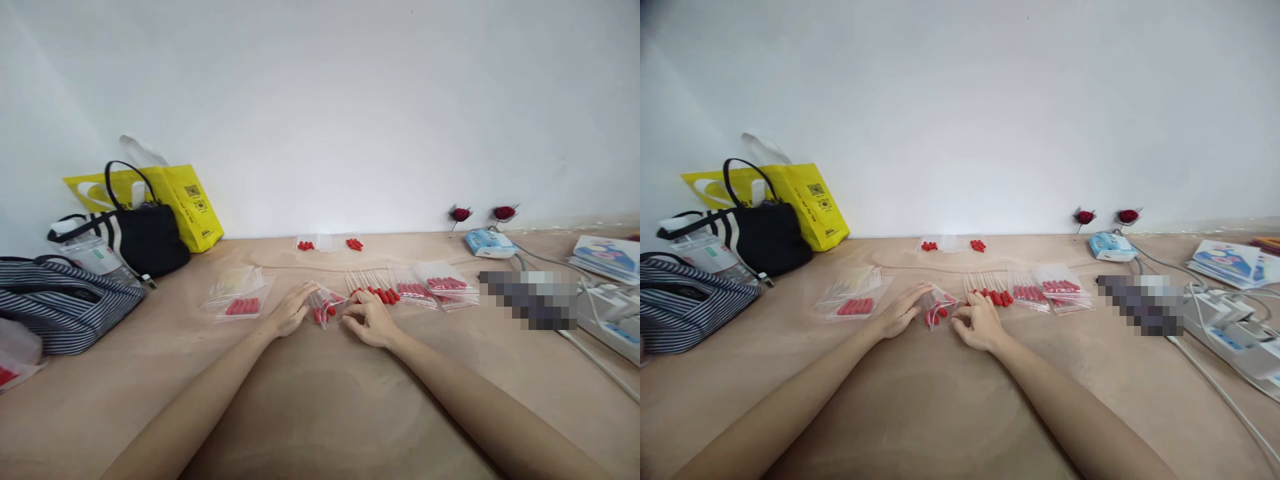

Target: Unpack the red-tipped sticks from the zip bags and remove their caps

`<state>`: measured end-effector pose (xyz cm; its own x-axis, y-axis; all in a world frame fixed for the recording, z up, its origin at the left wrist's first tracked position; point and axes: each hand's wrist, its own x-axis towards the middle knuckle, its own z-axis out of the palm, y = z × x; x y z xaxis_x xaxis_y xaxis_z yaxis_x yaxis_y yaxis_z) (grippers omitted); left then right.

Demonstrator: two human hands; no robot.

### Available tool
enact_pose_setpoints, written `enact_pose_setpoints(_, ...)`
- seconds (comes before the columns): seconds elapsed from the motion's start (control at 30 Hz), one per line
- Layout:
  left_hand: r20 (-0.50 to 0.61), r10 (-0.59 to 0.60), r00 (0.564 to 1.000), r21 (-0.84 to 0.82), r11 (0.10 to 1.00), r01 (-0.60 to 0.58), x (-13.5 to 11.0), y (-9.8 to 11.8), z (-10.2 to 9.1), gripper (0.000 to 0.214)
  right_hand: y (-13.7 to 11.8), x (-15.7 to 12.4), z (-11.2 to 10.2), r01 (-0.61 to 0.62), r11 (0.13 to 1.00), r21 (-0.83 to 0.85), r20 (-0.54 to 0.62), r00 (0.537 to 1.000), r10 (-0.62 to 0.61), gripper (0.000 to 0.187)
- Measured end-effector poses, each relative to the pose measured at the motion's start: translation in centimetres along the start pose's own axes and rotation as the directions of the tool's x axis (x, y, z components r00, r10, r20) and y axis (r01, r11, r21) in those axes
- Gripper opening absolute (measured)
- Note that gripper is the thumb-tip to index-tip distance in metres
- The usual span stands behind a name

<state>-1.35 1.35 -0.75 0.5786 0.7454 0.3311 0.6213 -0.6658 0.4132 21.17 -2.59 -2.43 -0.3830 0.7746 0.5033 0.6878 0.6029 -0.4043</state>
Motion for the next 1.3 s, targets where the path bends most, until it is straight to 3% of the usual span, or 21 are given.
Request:
enact_pose_setpoints(0.1,0.049,0.027,0.998,0.057,0.998,-0.030,0.1,-0.4,-0.1,0.049,-0.3,0.3,0.4,-0.081,0.997,-0.014,-0.039,0.996,0.080,0.011)
enact_pose_setpoints(0.3,-0.006,0.012,1.000,0.122,0.992,-0.011,-1.7,1.1,-0.3,0.025,-1.3,0.7,1.2,-0.257,0.966,-0.030,-0.119,0.961,0.251,0.010)
enact_pose_setpoints(0.43,-0.023,0.030,0.999,0.120,0.992,-0.028,-2.4,1.8,-0.4,0.014,-2.1,0.8,1.4,-0.313,0.949,-0.045,-0.114,0.945,0.306,0.020)
enact_pose_setpoints(0.67,-0.011,0.034,0.999,0.030,0.999,-0.034,-2.2,2.0,-0.3,0.013,-3.3,1.8,2.1,-0.457,0.889,-0.041,-0.090,0.887,0.452,0.020)
enact_pose_setpoints(0.83,0.013,-0.014,1.000,0.035,0.999,0.014,-2.5,1.8,-0.3,0.014,-3.7,1.8,1.4,-0.549,0.836,-0.004,-0.027,0.835,0.549,0.014)
enact_pose_setpoints(1.1,0.033,0.017,0.999,0.060,0.998,-0.019,-2.6,1.8,-0.4,0.018,-4.7,1.8,1.0,-0.478,0.868,-0.137,0.019,0.875,0.485,0.026)
enact_pose_setpoints(1.2,0.000,0.045,0.999,0.116,0.992,-0.045,-2.8,1.9,-0.5,0.016,-4.6,2.0,1.4,-0.456,0.886,-0.083,0.065,0.885,0.461,0.020)
enact_pose_setpoints(1.3,-0.112,0.051,0.992,0.156,0.987,-0.033,-2.9,2.0,-0.7,0.016,-4.2,1.9,1.6,-0.374,0.927,0.027,0.098,0.924,0.370,0.018)
